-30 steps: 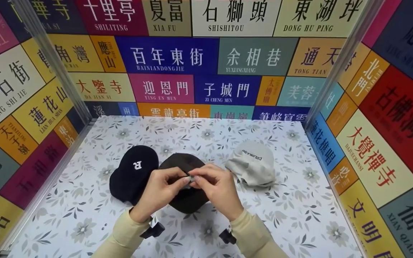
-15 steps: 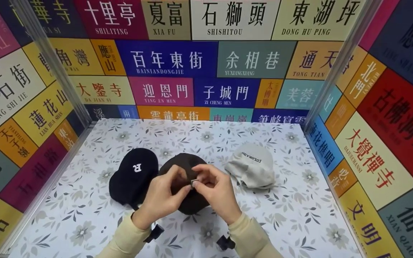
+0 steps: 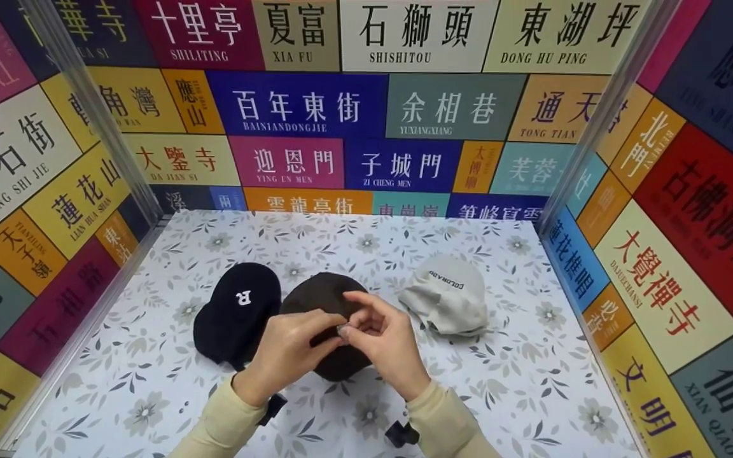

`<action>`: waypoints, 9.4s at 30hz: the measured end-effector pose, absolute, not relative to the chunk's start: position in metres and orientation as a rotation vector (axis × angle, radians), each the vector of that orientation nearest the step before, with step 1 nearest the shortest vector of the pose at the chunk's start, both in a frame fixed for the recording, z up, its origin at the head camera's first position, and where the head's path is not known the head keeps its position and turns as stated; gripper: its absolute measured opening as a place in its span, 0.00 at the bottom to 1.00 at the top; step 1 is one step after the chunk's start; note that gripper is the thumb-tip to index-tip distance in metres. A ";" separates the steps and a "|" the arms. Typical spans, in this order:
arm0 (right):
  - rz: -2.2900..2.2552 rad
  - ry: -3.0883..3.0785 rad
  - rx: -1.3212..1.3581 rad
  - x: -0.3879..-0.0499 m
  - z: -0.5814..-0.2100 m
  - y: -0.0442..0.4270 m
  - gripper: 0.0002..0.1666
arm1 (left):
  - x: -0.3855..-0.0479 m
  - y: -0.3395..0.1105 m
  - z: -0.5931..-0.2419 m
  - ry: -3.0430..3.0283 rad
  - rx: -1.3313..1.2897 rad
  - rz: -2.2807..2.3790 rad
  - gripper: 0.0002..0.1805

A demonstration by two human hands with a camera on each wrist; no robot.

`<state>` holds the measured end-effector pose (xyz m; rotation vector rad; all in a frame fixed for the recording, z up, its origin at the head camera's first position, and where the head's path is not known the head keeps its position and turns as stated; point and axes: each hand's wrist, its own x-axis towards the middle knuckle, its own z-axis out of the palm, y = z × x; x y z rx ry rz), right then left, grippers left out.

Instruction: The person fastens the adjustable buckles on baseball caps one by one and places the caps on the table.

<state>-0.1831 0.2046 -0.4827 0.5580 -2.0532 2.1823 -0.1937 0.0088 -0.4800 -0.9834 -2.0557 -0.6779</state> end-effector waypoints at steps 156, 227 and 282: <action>1.931 -2.157 0.614 -0.175 -0.488 0.225 0.06 | -0.191 0.020 -0.487 -2.004 -0.979 -0.700 0.10; 1.872 -2.157 0.585 -0.177 -0.489 0.235 0.06 | -0.193 0.025 -0.483 -1.929 -0.989 -0.682 0.09; 1.853 -2.123 0.621 -0.172 -0.489 0.232 0.07 | -0.187 0.022 -0.483 -1.964 -0.986 -0.722 0.09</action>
